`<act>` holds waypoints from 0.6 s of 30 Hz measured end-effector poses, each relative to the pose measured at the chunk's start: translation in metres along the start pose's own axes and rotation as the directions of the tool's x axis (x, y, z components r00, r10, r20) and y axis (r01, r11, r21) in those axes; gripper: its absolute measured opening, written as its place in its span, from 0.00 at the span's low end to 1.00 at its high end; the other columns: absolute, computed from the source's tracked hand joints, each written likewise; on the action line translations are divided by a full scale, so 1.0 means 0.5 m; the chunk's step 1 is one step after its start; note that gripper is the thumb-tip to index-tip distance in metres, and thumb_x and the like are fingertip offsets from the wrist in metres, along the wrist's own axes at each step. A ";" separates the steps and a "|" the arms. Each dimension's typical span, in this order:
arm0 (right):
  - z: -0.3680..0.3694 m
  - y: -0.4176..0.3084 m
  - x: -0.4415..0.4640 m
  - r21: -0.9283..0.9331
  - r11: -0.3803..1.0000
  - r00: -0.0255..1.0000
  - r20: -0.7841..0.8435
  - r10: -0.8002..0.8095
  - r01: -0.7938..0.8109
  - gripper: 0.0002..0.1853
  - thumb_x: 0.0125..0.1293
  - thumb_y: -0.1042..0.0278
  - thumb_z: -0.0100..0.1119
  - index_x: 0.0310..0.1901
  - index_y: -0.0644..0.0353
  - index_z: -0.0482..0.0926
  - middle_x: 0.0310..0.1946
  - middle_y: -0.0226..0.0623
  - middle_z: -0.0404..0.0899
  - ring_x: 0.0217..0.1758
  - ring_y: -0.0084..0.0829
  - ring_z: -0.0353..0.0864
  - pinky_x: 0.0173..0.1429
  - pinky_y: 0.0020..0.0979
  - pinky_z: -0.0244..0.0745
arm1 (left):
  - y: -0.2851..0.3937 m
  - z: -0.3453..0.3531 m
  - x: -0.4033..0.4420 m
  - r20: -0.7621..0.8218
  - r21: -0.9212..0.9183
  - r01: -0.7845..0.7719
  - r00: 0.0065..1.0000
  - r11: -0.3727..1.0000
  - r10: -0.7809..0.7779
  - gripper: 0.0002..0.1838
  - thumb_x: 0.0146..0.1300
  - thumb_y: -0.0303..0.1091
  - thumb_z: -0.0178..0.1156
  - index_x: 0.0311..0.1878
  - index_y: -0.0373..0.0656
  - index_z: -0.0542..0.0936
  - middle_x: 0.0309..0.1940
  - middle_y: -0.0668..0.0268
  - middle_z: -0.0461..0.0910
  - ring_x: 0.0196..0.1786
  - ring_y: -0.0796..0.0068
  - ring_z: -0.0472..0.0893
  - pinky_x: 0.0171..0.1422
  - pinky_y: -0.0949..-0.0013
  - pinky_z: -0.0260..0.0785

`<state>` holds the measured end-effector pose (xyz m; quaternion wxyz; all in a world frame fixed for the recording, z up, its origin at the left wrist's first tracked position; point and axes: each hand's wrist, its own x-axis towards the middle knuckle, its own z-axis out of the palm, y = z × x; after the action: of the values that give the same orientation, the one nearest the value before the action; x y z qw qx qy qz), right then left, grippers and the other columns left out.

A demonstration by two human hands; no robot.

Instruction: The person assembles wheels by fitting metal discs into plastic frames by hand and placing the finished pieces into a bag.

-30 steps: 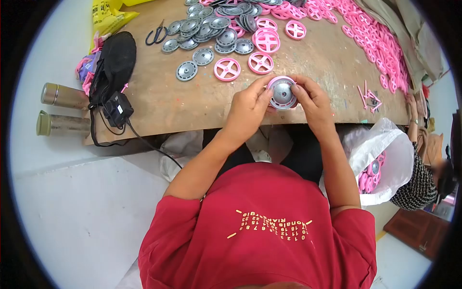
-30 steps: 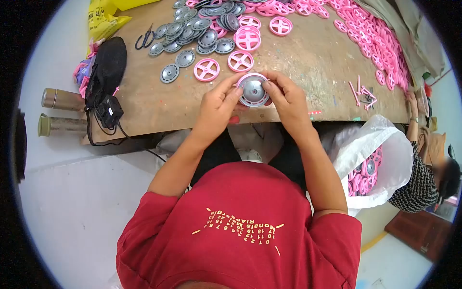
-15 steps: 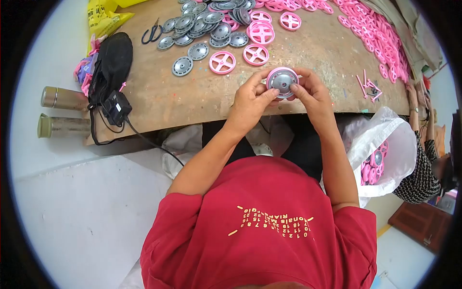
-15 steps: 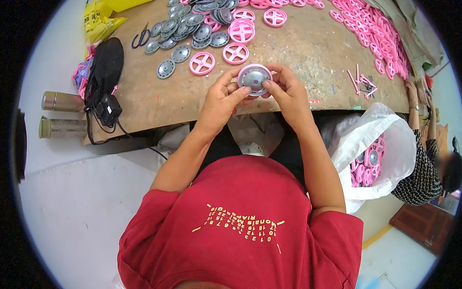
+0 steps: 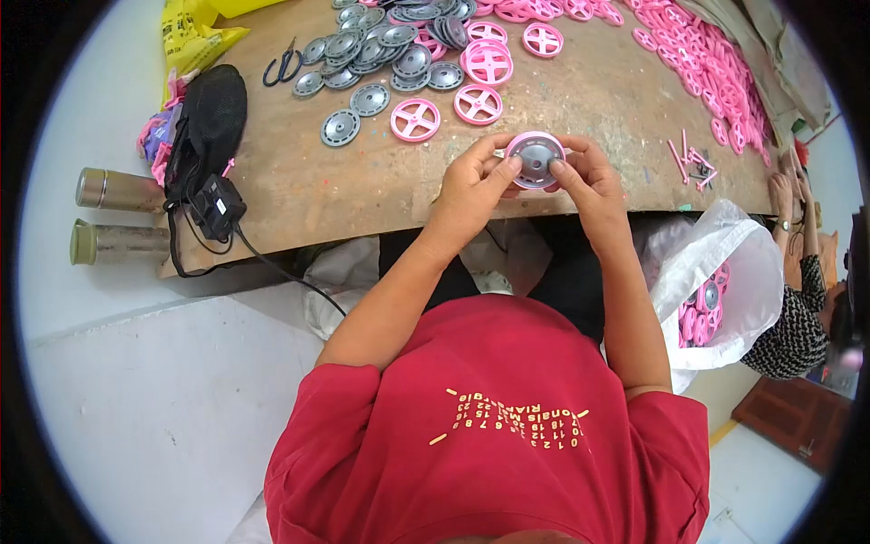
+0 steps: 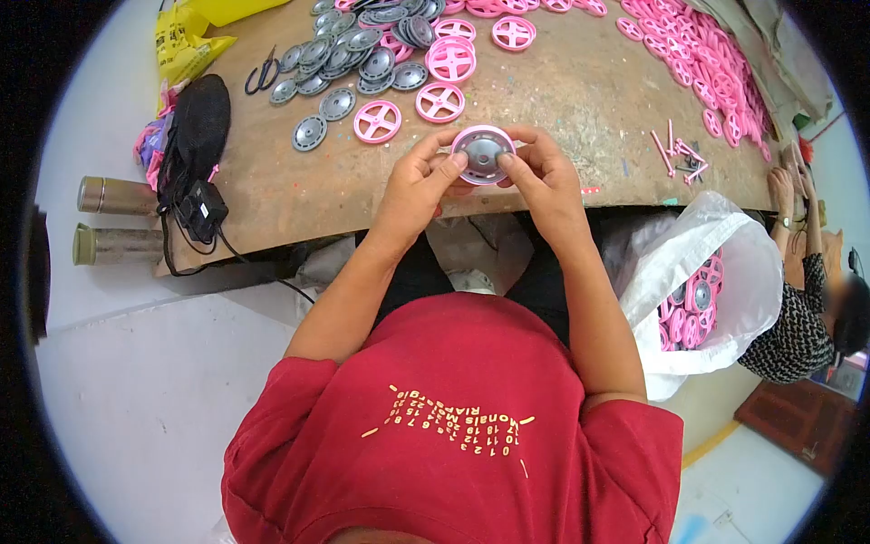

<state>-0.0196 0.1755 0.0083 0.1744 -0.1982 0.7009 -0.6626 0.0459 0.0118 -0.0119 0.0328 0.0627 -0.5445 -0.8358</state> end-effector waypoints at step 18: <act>-0.330 -0.193 -0.332 -0.876 0.174 0.738 -0.474 -0.481 -0.450 0.17 0.69 0.74 0.51 0.58 0.68 0.71 0.52 0.43 0.76 0.53 0.30 0.76 0.61 0.29 0.66 | -0.006 -0.093 -0.023 -0.102 0.569 -0.335 0.878 0.751 0.468 0.21 0.62 0.26 0.58 0.59 0.40 0.73 0.42 0.59 0.82 0.36 0.73 0.82 0.39 0.70 0.74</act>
<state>0.0442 0.3977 0.1114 -0.2709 -0.0141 0.9599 -0.0710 0.0640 -0.0275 -0.0325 0.2590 0.0497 -0.7477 -0.6095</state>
